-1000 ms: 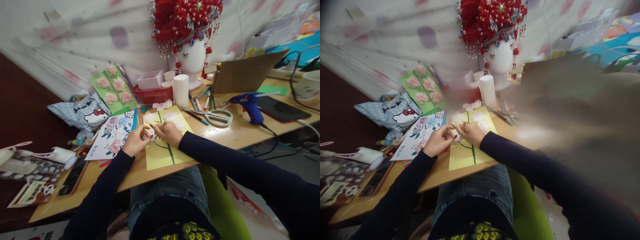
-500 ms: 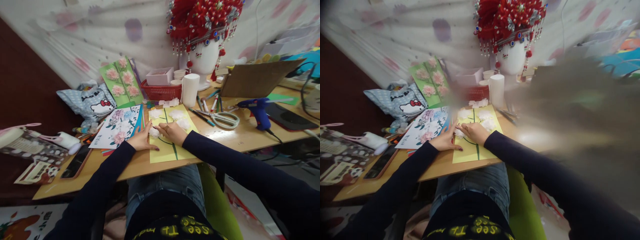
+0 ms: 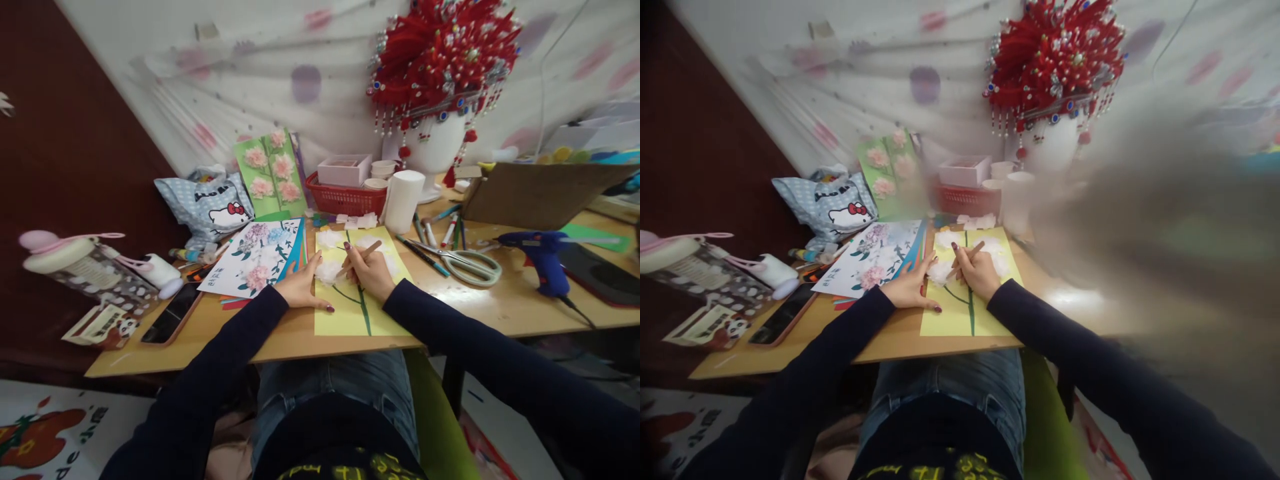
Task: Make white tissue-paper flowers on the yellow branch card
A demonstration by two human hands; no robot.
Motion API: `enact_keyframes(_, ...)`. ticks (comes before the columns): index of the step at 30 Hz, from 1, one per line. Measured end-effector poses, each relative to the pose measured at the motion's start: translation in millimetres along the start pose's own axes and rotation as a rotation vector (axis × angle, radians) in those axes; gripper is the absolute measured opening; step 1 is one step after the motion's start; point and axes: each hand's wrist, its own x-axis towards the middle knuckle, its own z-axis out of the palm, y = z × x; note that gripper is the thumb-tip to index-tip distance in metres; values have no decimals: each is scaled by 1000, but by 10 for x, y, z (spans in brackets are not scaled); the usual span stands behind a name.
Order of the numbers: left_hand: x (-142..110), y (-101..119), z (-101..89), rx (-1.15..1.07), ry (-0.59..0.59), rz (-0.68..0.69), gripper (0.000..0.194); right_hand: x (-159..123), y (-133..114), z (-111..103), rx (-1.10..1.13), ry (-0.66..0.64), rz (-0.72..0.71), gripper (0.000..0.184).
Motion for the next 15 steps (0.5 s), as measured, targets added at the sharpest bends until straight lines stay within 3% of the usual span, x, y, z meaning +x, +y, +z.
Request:
enact_keyframes(10, -21, 5, 40, -14, 39, 30, 129, -30, -35, -21, 82, 208, -37, 59)
enact_keyframes(12, -41, -1, -26, -31, 91, 65, 110, -18, -37, -25, 149, 228, -1, 59)
enact_keyframes(15, -101, -108, -293, -83, 354, 119, 53, 6, -60, -28, 237, 238, 63, 59)
